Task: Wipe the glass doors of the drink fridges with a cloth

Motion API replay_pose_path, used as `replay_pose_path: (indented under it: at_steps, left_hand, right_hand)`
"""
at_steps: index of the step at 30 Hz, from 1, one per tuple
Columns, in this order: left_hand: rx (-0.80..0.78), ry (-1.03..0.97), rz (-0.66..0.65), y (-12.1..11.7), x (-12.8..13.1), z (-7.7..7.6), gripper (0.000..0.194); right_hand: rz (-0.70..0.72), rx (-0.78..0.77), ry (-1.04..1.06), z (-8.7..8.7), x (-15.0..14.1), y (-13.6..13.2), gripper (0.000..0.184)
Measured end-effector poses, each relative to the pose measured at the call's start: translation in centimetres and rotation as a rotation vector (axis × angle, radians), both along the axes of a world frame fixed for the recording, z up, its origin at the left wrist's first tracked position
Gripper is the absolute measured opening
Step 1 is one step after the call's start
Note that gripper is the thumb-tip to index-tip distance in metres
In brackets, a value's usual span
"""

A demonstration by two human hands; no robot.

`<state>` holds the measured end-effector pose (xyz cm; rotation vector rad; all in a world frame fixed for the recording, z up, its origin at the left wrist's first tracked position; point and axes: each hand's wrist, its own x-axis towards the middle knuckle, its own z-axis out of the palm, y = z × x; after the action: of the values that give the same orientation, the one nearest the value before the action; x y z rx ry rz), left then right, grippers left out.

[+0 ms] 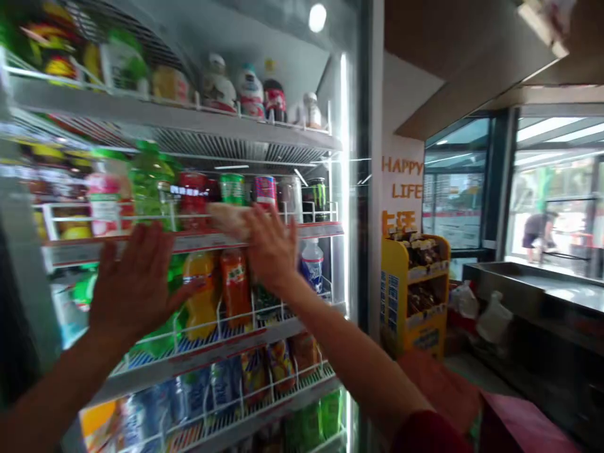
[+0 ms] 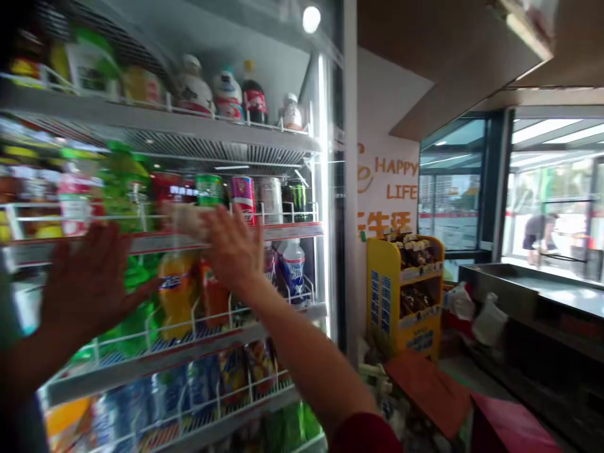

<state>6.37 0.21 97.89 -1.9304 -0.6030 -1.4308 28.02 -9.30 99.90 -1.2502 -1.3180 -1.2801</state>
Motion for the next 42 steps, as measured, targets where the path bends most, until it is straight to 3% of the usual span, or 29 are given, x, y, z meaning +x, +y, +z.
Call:
replay_pose_path:
  at_steps: [3, 5, 6, 8, 11, 13, 15, 18, 20, 22, 25, 27, 28, 30, 33, 35, 38, 42]
  left_hand:
    - [0.099, 0.091, 0.195, -2.0, -0.2, 0.6, 0.078]
    - [0.110, 0.107, 0.247, -1.8, 0.1, 0.8, 0.080]
    - [0.104, 0.106, 0.255, -1.6, 0.1, 0.9, 0.081]
    - [0.089, 0.100, 0.246, -1.3, 0.1, 0.9, 0.080]
    - [0.084, 0.101, 0.216, -1.3, -0.3, 0.7, 0.077]
    - [0.084, 0.094, 0.209, -1.5, -0.5, 0.4, 0.075]
    - [0.080, 0.061, 0.215, -1.6, -0.6, -0.2, 0.073]
    - [0.061, 0.006, 0.216, -1.7, -0.5, -1.0, 0.072]
    - [0.055, -0.012, 0.208, -1.7, -0.4, -1.3, 0.073]
    - [0.060, -0.013, 0.204, -1.7, -0.4, -1.3, 0.074]
    - [0.080, -0.003, 0.207, -1.6, -0.7, -1.3, 0.073]
    - [0.089, 0.006, 0.213, -1.5, -0.8, -1.4, 0.072]
    - [0.093, 0.011, 0.217, -1.5, -0.9, -1.4, 0.072]
    - [0.097, 0.009, 0.219, -1.6, -0.9, -1.5, 0.073]
    - [0.086, 0.000, 0.200, -1.5, -0.9, -1.7, 0.073]
    - [0.069, 0.001, 0.182, -1.5, -1.0, -1.7, 0.073]
    - [0.045, 0.010, 0.186, -1.4, -1.2, -1.8, 0.072]
    - [0.001, 0.025, 0.189, -1.5, -1.6, -1.9, 0.069]
  right_hand:
    - [0.005, 0.197, 0.320, -1.7, 7.8, 0.3, 0.044]
    - [0.030, 0.266, 0.422, -1.9, 9.3, 0.9, 0.052]
    - [0.056, 0.249, 0.394, -1.9, 8.4, 1.2, 0.056]
    - [0.105, 0.149, 0.242, -1.7, 4.1, 1.8, 0.060]
    - [0.128, 0.044, 0.061, -1.6, -3.3, 2.7, 0.050]
    - [0.141, 0.049, 0.005, -1.9, -4.2, 2.9, 0.039]
    - [0.136, 0.117, 0.039, -2.4, -1.0, 2.4, 0.034]
    - [0.060, 0.316, 0.300, -3.3, 6.8, 1.2, 0.038]
    - [0.037, 0.407, 0.428, -3.7, 9.3, 0.8, 0.045]
    - [0.082, 0.373, 0.385, -4.3, 7.6, 1.2, 0.051]
    - [0.197, 0.158, 0.115, -6.3, 0.6, 2.3, 0.059]
    - [0.233, 0.032, -0.049, -8.0, -2.4, 2.5, 0.061]
    - [0.225, 0.003, -0.083, -8.7, -2.5, 2.4, 0.060]
    - [0.168, 0.039, -0.033, -9.7, 0.1, 1.7, 0.058]
    - [0.055, 0.261, 0.279, -9.6, 6.9, 0.6, 0.055]
    - [0.029, 0.377, 0.450, -9.5, 8.9, 0.5, 0.054]
    - [0.131, 0.310, 0.358, -11.9, 5.7, 1.0, 0.053]
    - [0.309, -0.099, -0.226, -17.3, -0.4, 0.3, 0.051]
